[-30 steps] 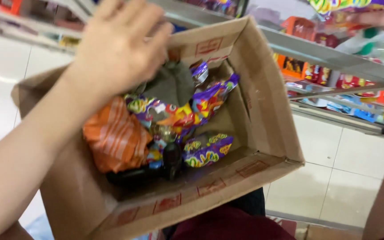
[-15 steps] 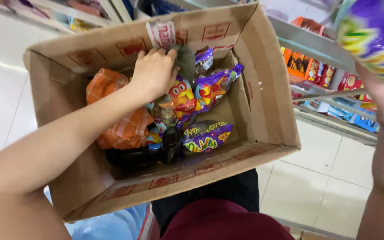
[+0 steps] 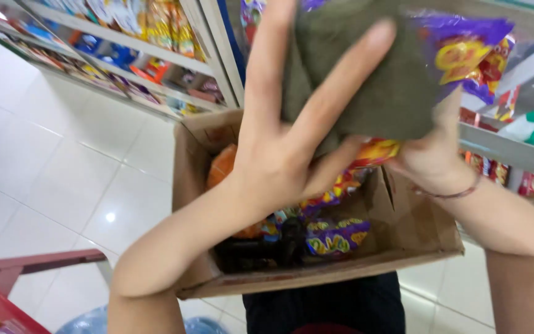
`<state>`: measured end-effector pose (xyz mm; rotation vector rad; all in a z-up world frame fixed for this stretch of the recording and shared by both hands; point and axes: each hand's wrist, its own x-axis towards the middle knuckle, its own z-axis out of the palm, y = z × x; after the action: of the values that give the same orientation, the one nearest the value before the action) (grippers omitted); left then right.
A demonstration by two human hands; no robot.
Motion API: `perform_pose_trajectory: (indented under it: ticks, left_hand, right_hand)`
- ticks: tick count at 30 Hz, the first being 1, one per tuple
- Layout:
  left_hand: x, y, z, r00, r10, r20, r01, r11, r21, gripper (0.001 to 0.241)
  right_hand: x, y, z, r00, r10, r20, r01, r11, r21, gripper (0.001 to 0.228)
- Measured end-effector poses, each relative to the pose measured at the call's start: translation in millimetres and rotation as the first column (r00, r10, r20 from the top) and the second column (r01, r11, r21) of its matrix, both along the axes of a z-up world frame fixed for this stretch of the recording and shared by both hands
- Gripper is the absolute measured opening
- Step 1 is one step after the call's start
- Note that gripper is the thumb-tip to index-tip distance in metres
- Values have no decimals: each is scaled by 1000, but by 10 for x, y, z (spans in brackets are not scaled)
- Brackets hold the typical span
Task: Cleaning packets of jelly snacks with cloths and scanning them with a handheld scanner before restocking.
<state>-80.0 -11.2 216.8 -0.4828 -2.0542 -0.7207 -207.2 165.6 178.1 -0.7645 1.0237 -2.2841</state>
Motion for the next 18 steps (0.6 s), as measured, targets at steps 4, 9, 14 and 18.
perform_pose_trajectory:
  ticks: [4, 9, 14, 18]
  left_hand:
    - [-48, -130, -139, 994, 110, 12, -108, 988, -111, 65]
    - [-120, -351, -509, 960, 112, 257, -155, 976, 154, 58]
    - [-148, -201, -327, 946, 246, 211, -300, 911, 282, 48]
    - [-189, 79, -303, 943, 299, -144, -329, 902, -281, 60]
  right_hand:
    - [-15, -206, -152, 952, -178, -251, 181, 983, -11, 44]
    - [-237, -41, -154, 963, -254, -90, 239, 959, -152, 32]
    - [-126, -90, -479, 891, -385, -239, 369, 923, -112, 34]
    - [73, 94, -896, 551, -172, -817, 507, 846, 164, 55]
